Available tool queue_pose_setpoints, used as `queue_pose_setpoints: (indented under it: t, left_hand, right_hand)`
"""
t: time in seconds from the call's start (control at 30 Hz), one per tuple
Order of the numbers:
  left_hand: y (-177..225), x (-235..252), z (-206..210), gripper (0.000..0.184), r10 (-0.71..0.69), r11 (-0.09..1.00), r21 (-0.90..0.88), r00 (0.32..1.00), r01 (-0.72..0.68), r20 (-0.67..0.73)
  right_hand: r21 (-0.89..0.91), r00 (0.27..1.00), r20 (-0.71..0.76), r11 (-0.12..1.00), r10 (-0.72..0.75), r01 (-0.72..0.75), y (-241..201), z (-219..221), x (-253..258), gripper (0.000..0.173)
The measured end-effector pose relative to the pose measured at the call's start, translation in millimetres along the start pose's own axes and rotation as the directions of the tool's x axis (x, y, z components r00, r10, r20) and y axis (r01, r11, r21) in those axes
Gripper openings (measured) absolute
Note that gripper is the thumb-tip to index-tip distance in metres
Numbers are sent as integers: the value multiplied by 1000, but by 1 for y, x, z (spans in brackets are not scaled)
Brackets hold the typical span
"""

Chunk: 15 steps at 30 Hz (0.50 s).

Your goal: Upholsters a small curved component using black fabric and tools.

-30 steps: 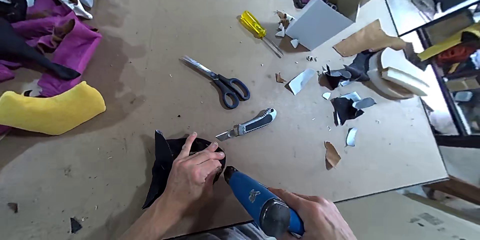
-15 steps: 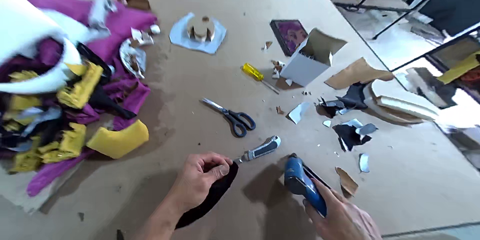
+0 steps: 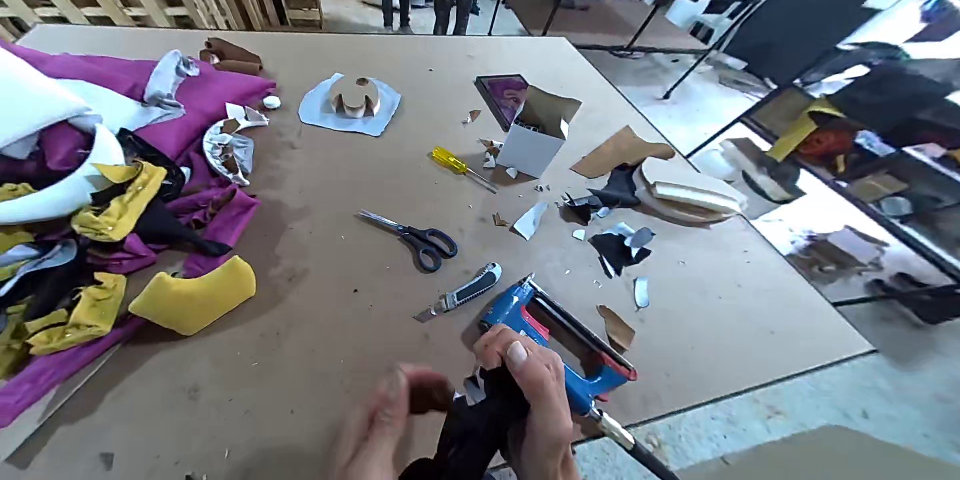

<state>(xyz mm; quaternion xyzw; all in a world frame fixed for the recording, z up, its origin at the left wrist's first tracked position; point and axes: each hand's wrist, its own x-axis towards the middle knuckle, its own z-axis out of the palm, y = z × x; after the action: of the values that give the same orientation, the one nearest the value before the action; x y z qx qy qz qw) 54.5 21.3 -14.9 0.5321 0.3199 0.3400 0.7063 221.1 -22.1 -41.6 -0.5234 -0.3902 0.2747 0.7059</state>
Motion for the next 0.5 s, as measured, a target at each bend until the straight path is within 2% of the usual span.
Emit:
queue_pose_setpoints:
  t: [0.07,0.1,0.17,0.23,0.27,0.33,0.4,0.43,0.5]
  left_hand:
    - [-2,-10,-4,49,42,999,-3,994,-42,99]
    - [2,-12,-5,41,70,997,-20,990,-68,119]
    - [12,-15,-5,22,52,995,-92,995,-45,80]
    - [22,-13,-6,13,-8,993,-119,1000,8,0]
    - [24,-10,-7,9,-8,997,-71,998,4,-59]
    - [12,3,-13,5,120,987,120,983,-104,-135]
    - [-17,23,-31,16,334,877,380,941,-293,-45]
    - [-29,35,-44,23,371,811,476,928,-339,30]
    - [-47,57,-68,29,309,734,585,936,-346,166]
  right_hand:
    - [75,998,68,997,-4,-1,9,3,6,51]
    - [108,994,112,994,-17,5,13,6,9,51]
    - [167,982,177,985,-67,38,21,13,14,52]
    - [238,971,206,969,-122,71,33,25,20,52]
    - [296,970,197,952,-141,79,41,34,22,50]
    - [433,980,137,899,-143,70,61,56,28,48]
    - [625,996,79,781,-45,-14,82,76,32,44]
    - [700,998,64,711,27,-64,93,84,33,43]
    - [819,981,55,554,184,-150,114,98,34,45]
